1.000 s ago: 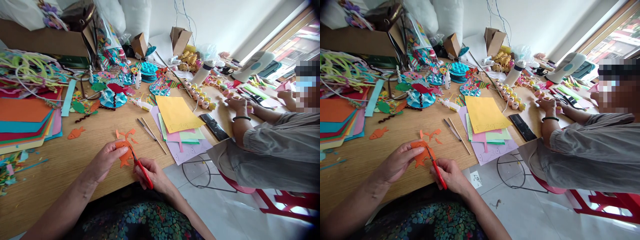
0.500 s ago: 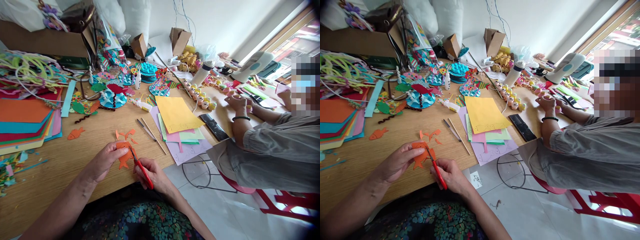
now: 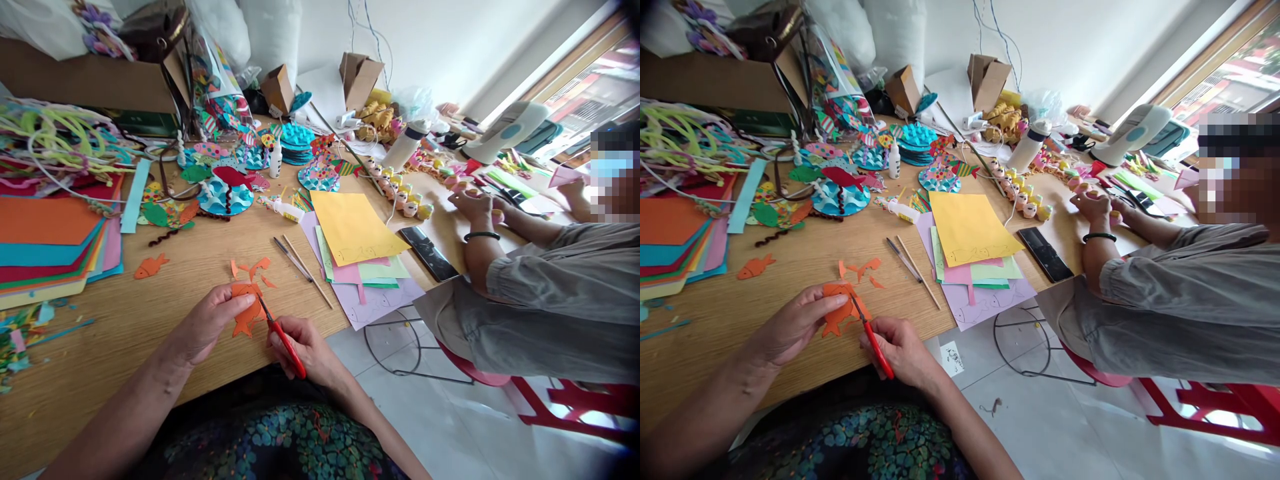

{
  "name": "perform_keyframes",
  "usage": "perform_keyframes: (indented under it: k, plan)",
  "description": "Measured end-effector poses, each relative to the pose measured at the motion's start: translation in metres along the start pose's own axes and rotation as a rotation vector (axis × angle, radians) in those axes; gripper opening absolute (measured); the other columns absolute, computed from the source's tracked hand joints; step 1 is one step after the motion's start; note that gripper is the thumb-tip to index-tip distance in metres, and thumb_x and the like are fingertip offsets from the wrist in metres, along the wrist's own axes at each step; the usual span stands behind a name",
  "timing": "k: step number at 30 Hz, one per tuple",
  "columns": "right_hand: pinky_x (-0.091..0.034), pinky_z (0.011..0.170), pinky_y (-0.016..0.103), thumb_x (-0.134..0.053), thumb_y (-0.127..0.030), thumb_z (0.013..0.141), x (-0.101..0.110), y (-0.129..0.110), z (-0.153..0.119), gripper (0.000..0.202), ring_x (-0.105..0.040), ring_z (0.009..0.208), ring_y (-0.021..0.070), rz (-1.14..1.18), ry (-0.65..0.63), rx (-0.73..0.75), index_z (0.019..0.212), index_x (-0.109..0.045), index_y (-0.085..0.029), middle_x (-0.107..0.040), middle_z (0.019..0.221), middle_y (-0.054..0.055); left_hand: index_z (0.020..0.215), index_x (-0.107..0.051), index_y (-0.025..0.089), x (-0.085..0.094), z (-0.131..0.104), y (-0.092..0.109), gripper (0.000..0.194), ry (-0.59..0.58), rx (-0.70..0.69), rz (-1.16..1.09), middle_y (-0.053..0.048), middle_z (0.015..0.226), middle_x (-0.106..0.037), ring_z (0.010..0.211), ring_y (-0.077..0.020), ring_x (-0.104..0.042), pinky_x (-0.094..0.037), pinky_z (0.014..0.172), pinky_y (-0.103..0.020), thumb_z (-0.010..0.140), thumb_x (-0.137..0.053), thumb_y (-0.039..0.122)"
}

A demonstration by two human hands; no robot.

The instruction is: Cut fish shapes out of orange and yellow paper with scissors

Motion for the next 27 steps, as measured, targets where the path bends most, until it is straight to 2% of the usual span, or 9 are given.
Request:
perform_keyframes:
  k: [7,15,22,27]
  plan:
    - [-0.026,0.034,0.017,-0.054,-0.058,0.082,-0.002,-0.003,0.000,0.045,-0.042,0.037,0.0045,0.016,-0.014,0.027,0.069,-0.049,-0.016,-0.048,0.051,-0.006,0.063,-0.068,0.019,-0.006,-0.001,0.002,0.012,-0.054,-0.013,-0.008,0.002,0.062,-0.067,0.061,-0.0133,-0.054,-0.043,0.064,-0.023,0.069,-0.067,0.029]
    - [-0.026,0.034,0.016,-0.054,-0.052,0.085,-0.001,-0.002,0.000,0.041,-0.040,0.037,0.0039,0.005,-0.004,0.022,0.066,-0.047,-0.016,-0.047,0.050,-0.006,0.063,-0.069,0.018,-0.009,-0.002,-0.001,0.013,-0.076,0.029,-0.059,0.001,0.060,-0.067,0.060,-0.0135,-0.055,-0.044,0.061,-0.023,0.068,-0.069,0.030]
    - [-0.026,0.034,0.016,-0.055,-0.049,0.085,-0.001,-0.002,0.000,0.040,-0.040,0.036,0.0037,0.013,-0.001,0.013,0.064,-0.046,-0.016,-0.046,0.048,-0.006,0.063,-0.066,0.016,-0.004,-0.002,-0.006,0.019,-0.040,0.061,-0.040,0.001,0.060,-0.064,0.058,-0.0123,-0.051,-0.042,0.060,-0.024,0.066,-0.071,0.035]
    - [-0.026,0.033,0.015,-0.055,-0.050,0.085,-0.001,0.000,0.001,0.041,-0.041,0.035,0.0036,0.030,-0.005,0.016,0.065,-0.046,-0.016,-0.047,0.049,-0.006,0.064,-0.064,0.016,0.003,-0.001,-0.004,0.020,0.020,-0.003,-0.006,0.003,0.059,-0.059,0.059,-0.0116,-0.048,-0.041,0.060,-0.023,0.068,-0.069,0.035]
Point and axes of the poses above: each hand's wrist, its own z-axis towards the middle knuckle, its own x-axis out of the back of the hand, y = z × x, the point moved 9 cm from there along z, towards the middle knuckle
